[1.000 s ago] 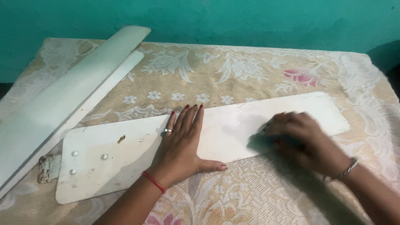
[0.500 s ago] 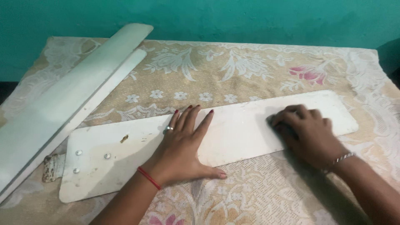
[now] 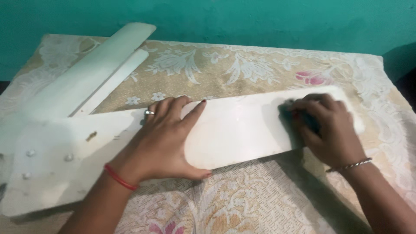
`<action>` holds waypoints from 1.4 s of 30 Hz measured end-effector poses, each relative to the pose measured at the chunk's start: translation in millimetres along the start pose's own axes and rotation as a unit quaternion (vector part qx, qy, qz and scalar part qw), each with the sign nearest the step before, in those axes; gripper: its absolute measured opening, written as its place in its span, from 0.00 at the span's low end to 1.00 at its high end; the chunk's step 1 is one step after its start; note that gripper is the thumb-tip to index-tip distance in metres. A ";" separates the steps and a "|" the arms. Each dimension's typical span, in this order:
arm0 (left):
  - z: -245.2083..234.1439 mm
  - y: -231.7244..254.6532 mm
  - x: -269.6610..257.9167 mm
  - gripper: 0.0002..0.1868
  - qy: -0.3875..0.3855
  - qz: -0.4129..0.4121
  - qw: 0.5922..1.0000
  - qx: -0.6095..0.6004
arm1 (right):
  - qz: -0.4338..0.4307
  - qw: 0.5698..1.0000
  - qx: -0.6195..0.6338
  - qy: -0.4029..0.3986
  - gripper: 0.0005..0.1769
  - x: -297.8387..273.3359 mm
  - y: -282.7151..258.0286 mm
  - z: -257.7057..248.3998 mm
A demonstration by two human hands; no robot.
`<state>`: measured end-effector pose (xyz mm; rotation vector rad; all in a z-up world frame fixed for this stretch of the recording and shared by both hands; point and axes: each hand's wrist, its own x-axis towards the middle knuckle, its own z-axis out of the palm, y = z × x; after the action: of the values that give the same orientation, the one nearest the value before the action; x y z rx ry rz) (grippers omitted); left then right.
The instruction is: The person scrubs a white ceiling fan blade with a small abrasive sponge on a patterned cloth-covered surface. They hold the blade steady with one hand while scrubbing the surface and edges, then flip the blade to clean the other side.
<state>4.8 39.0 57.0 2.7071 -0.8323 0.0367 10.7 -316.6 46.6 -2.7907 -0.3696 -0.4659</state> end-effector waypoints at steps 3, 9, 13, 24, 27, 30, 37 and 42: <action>-10.1 -8.3 -2.2 0.79 -0.053 -0.026 0.998 -0.016 | -0.021 0.998 0.011 -0.050 0.16 -3.6 -16.6 5.4; 5.7 -15.1 -3.9 0.76 -0.117 -0.069 0.990 -0.038 | -0.021 0.995 -0.010 -0.097 0.16 -4.5 -30.1 9.1; 24.6 -17.6 2.3 0.79 -0.056 0.006 0.997 -0.050 | -0.029 0.991 -0.003 -0.130 0.23 -3.6 -28.7 7.7; 61.8 13.8 13.1 0.74 0.092 0.031 0.995 -0.007 | -0.020 0.985 -0.033 -0.169 0.25 -6.7 -54.2 25.8; 62.8 14.4 11.0 0.73 0.100 0.032 0.994 -0.004 | 0.025 0.978 -0.080 -0.191 0.23 7.2 -36.4 34.8; 63.8 13.8 11.7 0.73 0.105 0.033 0.994 -0.010 | -0.007 0.984 -0.109 -0.143 0.23 18.9 -13.3 41.6; 62.6 13.1 11.7 0.75 0.097 0.031 0.995 0.011 | -0.010 0.993 -0.076 -0.087 0.23 36.7 -20.4 37.3; 65.9 12.0 13.5 0.77 0.102 0.029 0.994 -0.005 | -0.131 0.988 -0.022 -0.072 0.21 7.3 -82.8 55.6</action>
<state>5.1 2.6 -0.8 2.6141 -0.8468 0.3160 8.4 -220.8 18.4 -2.8385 -0.7739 -0.3308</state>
